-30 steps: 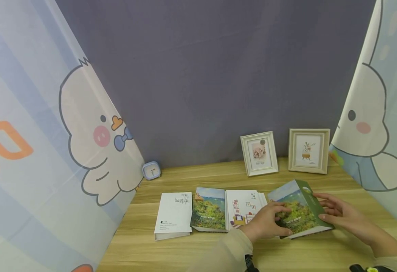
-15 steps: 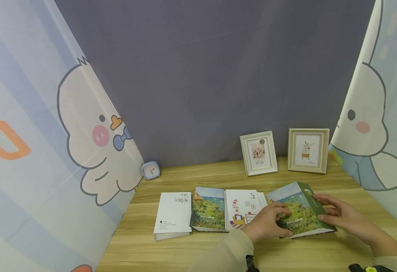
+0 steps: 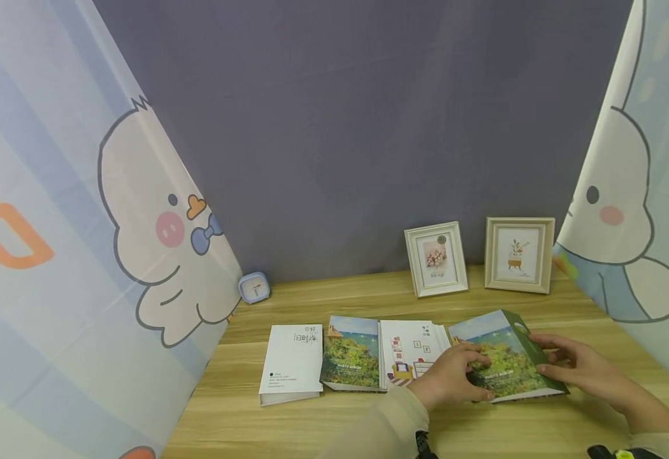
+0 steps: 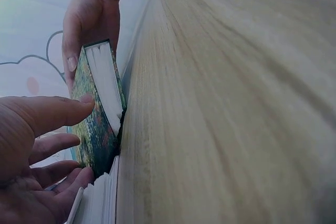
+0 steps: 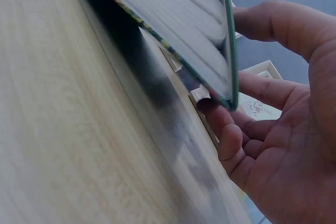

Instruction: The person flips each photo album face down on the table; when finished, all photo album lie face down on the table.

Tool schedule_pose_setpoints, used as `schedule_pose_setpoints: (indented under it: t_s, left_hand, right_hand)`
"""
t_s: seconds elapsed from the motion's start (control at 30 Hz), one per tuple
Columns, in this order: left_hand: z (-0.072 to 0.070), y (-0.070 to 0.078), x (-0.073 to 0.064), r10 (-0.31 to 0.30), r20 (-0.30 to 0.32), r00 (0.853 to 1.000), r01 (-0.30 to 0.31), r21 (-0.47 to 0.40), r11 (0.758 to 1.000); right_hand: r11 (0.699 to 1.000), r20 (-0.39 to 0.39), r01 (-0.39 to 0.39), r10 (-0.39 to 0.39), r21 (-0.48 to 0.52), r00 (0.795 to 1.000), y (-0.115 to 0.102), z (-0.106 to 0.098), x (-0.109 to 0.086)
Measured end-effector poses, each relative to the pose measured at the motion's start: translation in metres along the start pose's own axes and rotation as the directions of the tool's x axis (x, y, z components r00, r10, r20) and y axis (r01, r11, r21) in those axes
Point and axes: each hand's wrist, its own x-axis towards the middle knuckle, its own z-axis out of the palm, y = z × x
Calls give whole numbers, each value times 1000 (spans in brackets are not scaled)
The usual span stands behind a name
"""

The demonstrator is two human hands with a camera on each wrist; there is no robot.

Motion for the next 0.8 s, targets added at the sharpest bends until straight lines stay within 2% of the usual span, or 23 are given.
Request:
schedule_pose_setpoints:
  t_s: [0.2, 0.4, 0.8]
  left_hand:
    - [0, 0, 2, 1, 7, 1000, -2, 22, 1000]
    - [0, 0, 2, 16, 3, 1000, -16, 42, 999]
    - [4, -4, 5, -2, 4, 1000, 3, -29, 1000]
  right_hand:
    - [1000, -4, 2, -2, -28, 1000, 3, 0, -1]
    - [999, 25, -1, 2, -50, 1000, 3, -1, -2]
    - [999, 81, 21, -19, -25, 997, 4, -1, -1]
